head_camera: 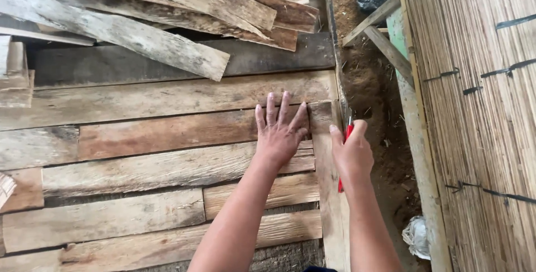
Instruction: The person arranges wooden planks on a flat surface, aligning them side by side. They then use a utility knife to trim the end of one plank to fit the edge of the arrangement.
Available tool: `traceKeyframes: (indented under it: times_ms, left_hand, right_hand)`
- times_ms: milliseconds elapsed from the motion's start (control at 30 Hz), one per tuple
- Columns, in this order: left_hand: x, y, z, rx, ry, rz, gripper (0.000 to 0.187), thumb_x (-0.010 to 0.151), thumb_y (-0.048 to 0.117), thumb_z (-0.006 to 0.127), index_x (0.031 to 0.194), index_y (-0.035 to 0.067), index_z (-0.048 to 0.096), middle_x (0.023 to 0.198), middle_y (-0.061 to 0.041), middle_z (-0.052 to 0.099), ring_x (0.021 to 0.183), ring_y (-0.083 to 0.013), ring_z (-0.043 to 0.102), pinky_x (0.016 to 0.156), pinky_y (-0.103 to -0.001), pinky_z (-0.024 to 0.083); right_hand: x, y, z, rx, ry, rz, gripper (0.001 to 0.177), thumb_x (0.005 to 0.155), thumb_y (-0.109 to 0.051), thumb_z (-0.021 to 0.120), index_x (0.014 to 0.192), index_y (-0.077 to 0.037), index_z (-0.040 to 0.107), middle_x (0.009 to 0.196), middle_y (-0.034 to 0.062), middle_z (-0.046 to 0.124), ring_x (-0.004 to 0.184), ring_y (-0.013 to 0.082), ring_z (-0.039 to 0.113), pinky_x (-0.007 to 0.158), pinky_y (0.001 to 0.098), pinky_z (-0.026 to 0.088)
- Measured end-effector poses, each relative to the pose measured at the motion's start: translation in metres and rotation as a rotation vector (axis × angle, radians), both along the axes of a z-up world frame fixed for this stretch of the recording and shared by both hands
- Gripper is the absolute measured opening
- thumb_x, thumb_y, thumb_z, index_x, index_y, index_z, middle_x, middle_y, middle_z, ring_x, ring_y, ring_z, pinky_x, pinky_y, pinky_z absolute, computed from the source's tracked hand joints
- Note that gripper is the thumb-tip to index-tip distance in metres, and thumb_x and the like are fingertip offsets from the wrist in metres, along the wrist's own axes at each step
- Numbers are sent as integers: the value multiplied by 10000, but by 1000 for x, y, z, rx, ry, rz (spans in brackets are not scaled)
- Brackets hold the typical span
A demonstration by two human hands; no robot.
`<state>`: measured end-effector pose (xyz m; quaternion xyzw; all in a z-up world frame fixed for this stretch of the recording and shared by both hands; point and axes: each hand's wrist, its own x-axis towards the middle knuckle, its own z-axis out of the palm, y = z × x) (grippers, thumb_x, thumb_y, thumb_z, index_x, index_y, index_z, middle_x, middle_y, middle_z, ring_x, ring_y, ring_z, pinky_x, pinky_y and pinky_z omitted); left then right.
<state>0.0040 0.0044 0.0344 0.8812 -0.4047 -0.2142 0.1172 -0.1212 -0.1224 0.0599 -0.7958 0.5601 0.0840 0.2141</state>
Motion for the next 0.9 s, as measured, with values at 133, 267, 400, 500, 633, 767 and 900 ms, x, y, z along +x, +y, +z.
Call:
traceKeyframes:
  times_ms: [133, 267, 400, 500, 633, 767, 900]
  left_hand:
    - [2, -2, 0, 25, 8, 4, 646, 1027, 576, 365, 1622, 399, 185, 1732, -52, -37, 1552, -441, -119, 1207, -670, -72]
    - [1, -3, -2, 7, 6, 0, 652, 1036, 557, 372, 1629, 370, 176, 1731, -73, -15, 1551, -452, -102, 1206, -672, -59]
    - [2, -2, -9, -25, -8, 3, 660, 1034, 543, 400, 1628, 359, 180, 1730, -80, -7, 1551, -457, -92, 1213, -671, -38]
    - [1, -1, -11, -35, -13, 4, 676, 1028, 543, 422, 1630, 358, 177, 1728, -84, 12, 1551, -454, -87, 1214, -671, -24]
    - [1, -3, -20, -38, -13, 9, 668, 1030, 563, 402, 1627, 372, 173, 1730, -72, -13, 1549, -450, -113, 1214, -672, -44]
    - [0, -2, -24, -73, -42, 14, 669, 1023, 560, 422, 1623, 365, 200, 1728, -82, 15, 1549, -458, -86, 1212, -677, -19]
    - [-2, -2, -23, -103, -64, 18, 672, 1028, 536, 431, 1627, 355, 186, 1724, -106, 62, 1550, -474, -29, 1215, -684, 14]
  right_hand:
    - [7, 39, 29, 1, -77, 74, 338, 1067, -511, 334, 1242, -229, 400, 997, 234, 702, 1008, 466, 695, 879, 595, 528]
    - [19, 59, 37, 121, 120, 306, 283, 1054, -404, 327, 1147, -168, 454, 1040, 220, 726, 1006, 452, 717, 872, 590, 551]
    - [20, 52, 13, 133, 251, 361, 283, 1029, -367, 302, 1166, -168, 449, 1082, 195, 717, 1050, 450, 705, 907, 608, 538]
    - [22, 55, 21, 149, 248, 344, 314, 1037, -335, 268, 1218, -142, 438, 1098, 223, 710, 1068, 471, 696, 913, 622, 524]
    - [24, 53, 22, 136, 308, 372, 369, 1032, -428, 275, 1241, -160, 420, 1092, 215, 720, 1076, 475, 691, 924, 625, 517]
    - [35, 65, 46, 188, 292, 351, 356, 1017, -258, 254, 1266, -78, 435, 1125, 261, 712, 1122, 488, 676, 979, 615, 493]
    - [40, 62, 44, 211, 336, 381, 370, 981, -229, 200, 1249, -88, 413, 1133, 255, 712, 1150, 493, 659, 993, 615, 476]
